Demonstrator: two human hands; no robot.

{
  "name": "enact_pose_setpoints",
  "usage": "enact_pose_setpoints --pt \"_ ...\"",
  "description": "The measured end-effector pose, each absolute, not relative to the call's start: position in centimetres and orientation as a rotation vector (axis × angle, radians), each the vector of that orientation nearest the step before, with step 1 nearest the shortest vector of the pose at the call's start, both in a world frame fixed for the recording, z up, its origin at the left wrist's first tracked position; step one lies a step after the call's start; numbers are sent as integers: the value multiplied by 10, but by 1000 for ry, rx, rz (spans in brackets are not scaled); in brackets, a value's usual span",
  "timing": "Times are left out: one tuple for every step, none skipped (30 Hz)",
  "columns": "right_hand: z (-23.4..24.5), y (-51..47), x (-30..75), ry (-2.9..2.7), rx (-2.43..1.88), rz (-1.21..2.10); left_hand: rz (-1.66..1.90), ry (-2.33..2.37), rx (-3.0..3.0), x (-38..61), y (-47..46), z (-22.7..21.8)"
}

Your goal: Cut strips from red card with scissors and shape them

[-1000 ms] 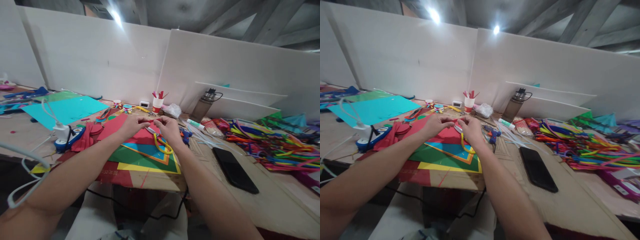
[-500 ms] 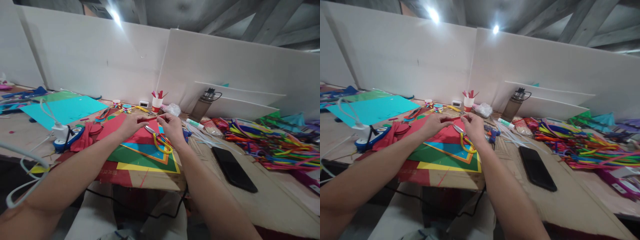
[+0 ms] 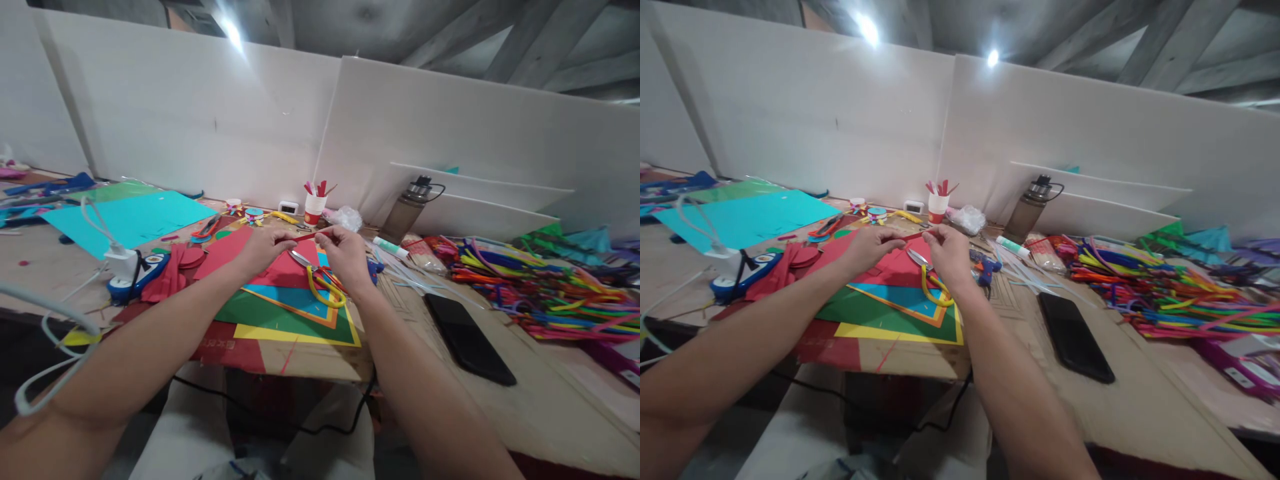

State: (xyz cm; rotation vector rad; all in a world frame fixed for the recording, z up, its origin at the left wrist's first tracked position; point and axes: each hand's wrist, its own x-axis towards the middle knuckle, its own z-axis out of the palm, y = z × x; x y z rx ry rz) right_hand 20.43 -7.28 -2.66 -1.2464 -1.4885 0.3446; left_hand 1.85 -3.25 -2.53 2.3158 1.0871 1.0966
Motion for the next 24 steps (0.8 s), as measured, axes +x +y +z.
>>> enact_pose_setpoints --pt "-27 -73 204 -1487 -1247 346 1096 1096 2303 19 -33 -24" --pt "-26 -73 204 -1486 -1249 345 1097 1107 2287 19 -34 -24" --pt "-26 -73 204 -1486 -1252 342 1095 1118 2269 19 -35 -23" --pt "-26 -73 204 -1487 -1255 335 1093 1128 2251 20 -35 -23" --pt "-26 -74 203 -1488 -1256 328 1090 1134 2236 20 -36 -22" --pt "-26 -74 203 -1490 -1253 324 1083 1138 2223 20 -36 -22" --pt "-26 -74 203 -1491 -1247 325 1075 1143 2211 20 -36 -22" --pt "-26 -74 203 -1491 -1241 331 1068 1148 2200 20 -36 -22" --pt "-26 -74 203 -1492 -1236 340 1062 1151 2192 20 -36 -23" --pt "-26 -73 204 -1492 -1234 355 1055 1150 2188 20 -35 -23" --pt "-26 -72 204 -1493 -1230 377 1050 1144 2188 20 -35 -23" --pt "-26 -72 204 -1493 -1224 407 1047 1136 2189 19 -34 -24" --pt "-27 -71 204 -1494 -1214 447 1046 1128 2189 19 -34 -24" --pt "-27 -70 203 -1494 -1199 495 1043 1121 2189 19 -34 -25" --pt "-28 -69 202 -1492 -1181 545 1040 1114 2187 18 -33 -26" --pt "-29 -69 201 -1488 -1165 591 1041 1106 2185 18 -33 -26" --pt "-30 -68 199 -1484 -1153 628 1042 1092 2188 18 -33 -27" --pt "-31 -68 198 -1484 -1150 654 1041 1071 2197 19 -33 -27" --pt "-32 -68 196 -1487 -1154 670 1042 1046 2209 19 -34 -27" --pt "-33 -68 195 -1494 -1163 675 1043 1023 2221 20 -34 -28" --pt "-34 -68 194 -1501 -1174 671 1047 1004 2228 20 -34 -28" --pt "-35 -68 193 -1506 -1182 662 1053 992 2229 20 -35 -28" --pt "-36 -68 193 -1504 -1184 652 1060 986 2225 21 -35 -28" --pt "-36 -68 193 -1499 -1181 644 1065 985 2220 21 -36 -28"
